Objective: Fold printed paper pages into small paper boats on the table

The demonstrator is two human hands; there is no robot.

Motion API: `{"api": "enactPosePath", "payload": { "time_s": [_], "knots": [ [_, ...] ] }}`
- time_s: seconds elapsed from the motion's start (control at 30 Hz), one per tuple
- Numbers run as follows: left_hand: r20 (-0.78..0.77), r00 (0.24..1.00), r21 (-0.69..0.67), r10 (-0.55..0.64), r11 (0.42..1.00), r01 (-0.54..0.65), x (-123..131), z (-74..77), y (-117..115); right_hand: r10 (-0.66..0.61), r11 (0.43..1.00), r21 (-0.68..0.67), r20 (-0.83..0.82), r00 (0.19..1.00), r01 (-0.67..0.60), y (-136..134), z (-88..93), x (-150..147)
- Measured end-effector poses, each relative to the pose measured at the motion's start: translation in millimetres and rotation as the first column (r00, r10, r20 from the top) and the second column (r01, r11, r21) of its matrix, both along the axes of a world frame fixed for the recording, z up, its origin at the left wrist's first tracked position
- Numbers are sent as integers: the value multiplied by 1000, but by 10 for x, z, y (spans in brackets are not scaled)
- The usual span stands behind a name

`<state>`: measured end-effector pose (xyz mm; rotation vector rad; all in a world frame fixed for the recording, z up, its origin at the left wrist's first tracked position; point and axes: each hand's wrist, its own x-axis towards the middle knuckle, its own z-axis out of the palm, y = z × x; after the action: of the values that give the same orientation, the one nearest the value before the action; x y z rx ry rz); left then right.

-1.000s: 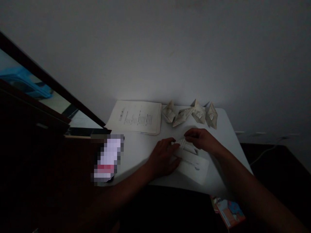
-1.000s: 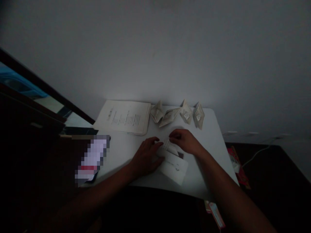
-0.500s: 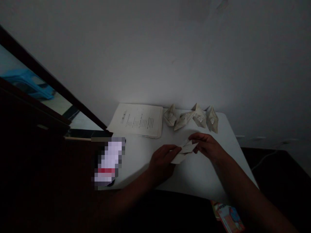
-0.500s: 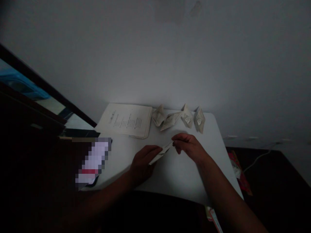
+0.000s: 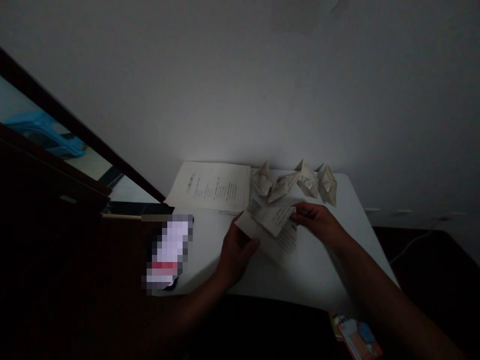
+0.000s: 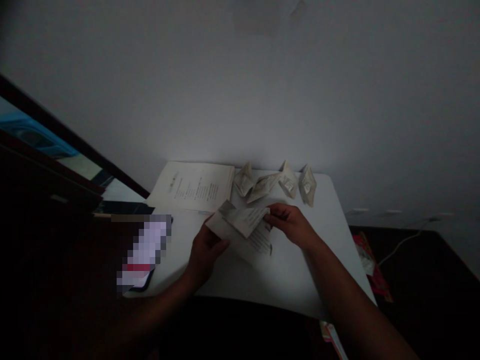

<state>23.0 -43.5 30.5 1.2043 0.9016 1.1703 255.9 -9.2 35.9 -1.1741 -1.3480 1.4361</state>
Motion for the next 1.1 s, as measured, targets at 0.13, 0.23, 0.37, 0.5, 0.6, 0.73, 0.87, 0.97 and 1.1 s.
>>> {"api": "enactPosePath", "payload": {
  "time_s": [0.13, 0.23, 0.37, 0.5, 0.6, 0.73, 0.87, 0.97, 1.1],
  "knots": [
    [-150, 984, 48, -100, 993, 108, -185, -23, 60, 102, 995, -4, 162, 982, -103, 90, 23, 52],
    [-571, 821, 221, 1, 963, 152, -264, -62, 51, 154, 987, -9, 295, 943, -159, 146, 17, 45],
    [-827, 480, 456, 292, 848, 271, -250, -110, -3, 86, 989, 54, 547, 833, -138, 186, -33, -34],
    [-868, 358, 484, 345, 753, 447, -155, -114, -20, -53, 949, 242, 753, 655, -201, 134, -36, -137],
    [-897, 331, 438, 291, 683, 584, -89, -104, -12, -139, 877, 377, 792, 595, -297, 4, 30, -182],
    [-931, 276, 364, 239, 668, 649, -46, -76, -26, -160, 813, 436, 805, 571, -387, -256, 109, -179],
    [-930, 270, 367, 251, 686, 628, -39, -56, -49, -83, 788, 372, 854, 514, -491, -499, 82, -141],
    [-930, 262, 366, 257, 698, 615, -36, -67, -48, -78, 782, 342, 882, 464, -520, -603, 20, -115],
    [-923, 262, 386, 283, 682, 621, -52, -114, -17, -123, 761, 366, 893, 434, -536, -640, -50, -62]
  ]
}}
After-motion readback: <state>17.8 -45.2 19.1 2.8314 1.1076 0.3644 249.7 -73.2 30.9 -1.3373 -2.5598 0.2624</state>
